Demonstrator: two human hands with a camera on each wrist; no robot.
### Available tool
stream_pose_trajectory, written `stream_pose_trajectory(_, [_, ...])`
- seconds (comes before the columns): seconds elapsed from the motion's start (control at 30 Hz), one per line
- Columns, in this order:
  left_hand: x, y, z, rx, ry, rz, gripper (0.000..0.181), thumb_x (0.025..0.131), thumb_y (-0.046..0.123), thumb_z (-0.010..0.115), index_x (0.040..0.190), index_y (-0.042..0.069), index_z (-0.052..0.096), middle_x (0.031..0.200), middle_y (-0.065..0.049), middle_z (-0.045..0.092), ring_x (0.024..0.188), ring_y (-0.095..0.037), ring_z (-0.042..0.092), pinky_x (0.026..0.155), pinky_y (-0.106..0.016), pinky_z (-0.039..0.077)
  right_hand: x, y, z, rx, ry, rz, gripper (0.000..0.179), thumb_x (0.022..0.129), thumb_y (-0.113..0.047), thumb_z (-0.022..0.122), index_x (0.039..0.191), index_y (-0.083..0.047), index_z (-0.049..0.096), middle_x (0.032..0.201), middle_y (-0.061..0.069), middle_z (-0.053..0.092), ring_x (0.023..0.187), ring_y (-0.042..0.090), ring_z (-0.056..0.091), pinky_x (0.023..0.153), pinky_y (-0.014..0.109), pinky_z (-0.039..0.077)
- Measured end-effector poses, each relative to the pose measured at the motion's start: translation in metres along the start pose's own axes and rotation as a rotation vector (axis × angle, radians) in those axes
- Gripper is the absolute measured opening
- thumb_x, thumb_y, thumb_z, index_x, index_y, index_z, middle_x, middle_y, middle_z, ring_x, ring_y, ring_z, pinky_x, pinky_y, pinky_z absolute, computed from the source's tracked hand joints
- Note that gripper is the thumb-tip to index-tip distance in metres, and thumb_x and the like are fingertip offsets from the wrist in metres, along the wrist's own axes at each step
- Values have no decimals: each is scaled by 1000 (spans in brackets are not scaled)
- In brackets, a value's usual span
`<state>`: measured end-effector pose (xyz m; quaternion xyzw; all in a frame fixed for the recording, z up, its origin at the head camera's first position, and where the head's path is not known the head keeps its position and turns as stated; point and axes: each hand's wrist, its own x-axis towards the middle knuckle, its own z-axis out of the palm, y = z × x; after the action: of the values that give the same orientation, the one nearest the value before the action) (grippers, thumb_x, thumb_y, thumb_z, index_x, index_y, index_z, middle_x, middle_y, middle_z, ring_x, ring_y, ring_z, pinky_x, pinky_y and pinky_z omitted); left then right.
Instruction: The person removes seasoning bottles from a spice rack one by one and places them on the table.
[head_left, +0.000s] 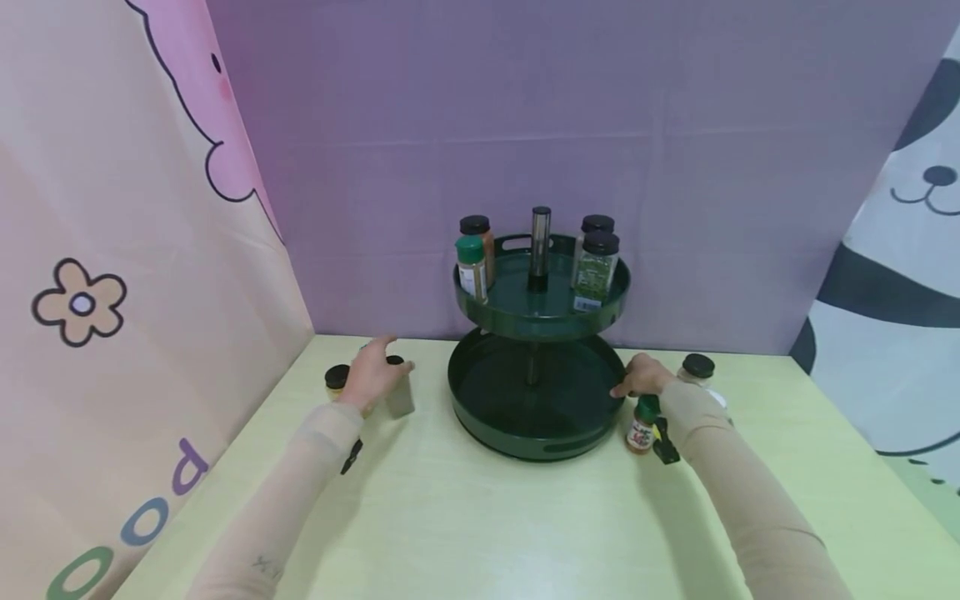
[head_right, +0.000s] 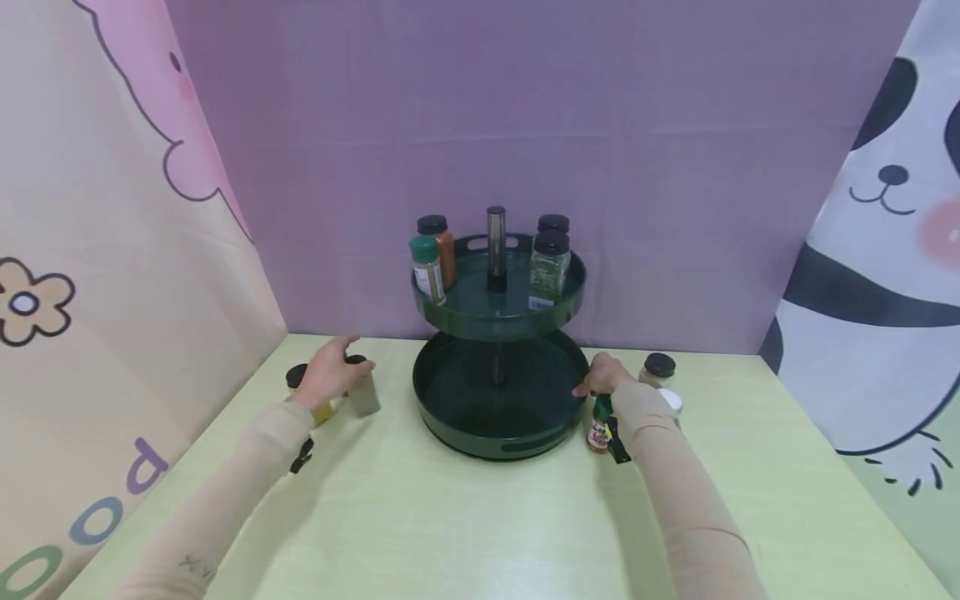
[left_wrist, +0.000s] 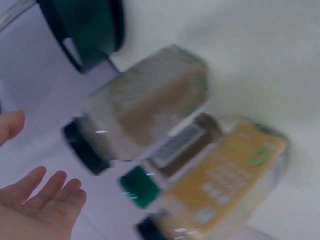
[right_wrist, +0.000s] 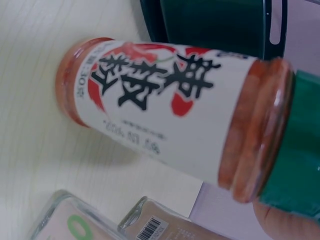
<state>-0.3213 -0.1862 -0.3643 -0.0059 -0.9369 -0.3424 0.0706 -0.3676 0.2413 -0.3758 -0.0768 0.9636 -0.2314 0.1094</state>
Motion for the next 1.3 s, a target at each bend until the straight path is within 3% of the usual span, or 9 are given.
stream_pose_trajectory(0.13, [-2, 16, -7, -16, 30, 81, 56, 89, 29, 57, 137, 6, 40, 142, -16, 39, 130, -35, 35, 104, -50, 32, 0, 2, 1, 8, 4, 1, 27, 76, -18, 72, 58, -6, 56, 52, -4, 53, 51, 10, 46, 55, 23, 40])
stream_pose_trajectory(0.3, [0, 38, -18, -101, 75, 153, 47, 90, 25, 54, 132, 4, 47, 137, -17, 46, 126, -34, 41, 103, -46, 35, 1, 4, 2, 29, 9, 17, 25, 77, -21, 71, 65, -1, 60, 57, 3, 60, 54, 11, 52, 58, 23, 43])
stream_pose_trajectory(0.47, [5, 58, -29, -191, 100, 169, 45, 89, 22, 53, 130, 3, 49, 133, -21, 49, 122, -36, 45, 101, -45, 38, 1, 6, 3, 48, 9, 33, 28, 80, -24, 69, 71, 3, 63, 62, 8, 63, 57, 13, 56, 59, 23, 44])
stream_pose_trajectory(0.67, [16, 78, -37, -257, 87, 176, 45, 90, 25, 53, 130, 5, 50, 130, -16, 53, 120, -29, 49, 100, -40, 41, -1, 7, 2, 72, 21, 38, 29, 82, -24, 67, 65, -1, 60, 56, 3, 59, 53, 11, 52, 56, 22, 42])
stream_pose_trajectory(0.8, [24, 90, -39, -296, 50, 152, 45, 91, 28, 51, 131, 6, 49, 131, -12, 52, 120, -26, 48, 99, -40, 41, -3, 7, 0, 73, 40, 52, 32, 84, -26, 64, 65, -2, 56, 55, 2, 56, 52, 11, 50, 55, 24, 41])
stream_pose_trajectory(0.9, [31, 99, -40, -333, 33, 118, 45, 92, 29, 50, 132, 8, 47, 133, -11, 51, 122, -25, 47, 100, -39, 41, -6, 7, -3, 54, 63, 53, 42, 85, -28, 61, 86, 14, 58, 70, 15, 63, 61, 18, 58, 64, 31, 48])
stream_pose_trajectory(1.03, [38, 107, -41, -402, 31, 74, 45, 93, 29, 51, 133, 9, 47, 134, -9, 50, 123, -23, 46, 102, -39, 39, -8, 6, -7, 94, 95, 59, 60, 88, -27, 58, 120, 21, 43, 104, 32, 60, 89, 34, 63, 82, 42, 50])
stream_pose_trajectory(1.13, [42, 112, -41, -448, 30, 40, 45, 93, 29, 52, 133, 10, 48, 134, -8, 49, 124, -22, 45, 103, -39, 37, -9, 5, -9, 150, 130, 53, 58, 89, -24, 57, 124, 19, 41, 118, 34, 53, 102, 40, 58, 86, 44, 49])
stream_pose_trajectory(1.3, [49, 118, -40, -456, 10, 11, 46, 93, 30, 51, 133, 10, 47, 137, -8, 47, 127, -23, 42, 104, -41, 36, -13, -2, -15, 185, 218, -6, 51, 87, -18, 58, 122, 18, 46, 121, 35, 50, 110, 45, 51, 91, 49, 45])
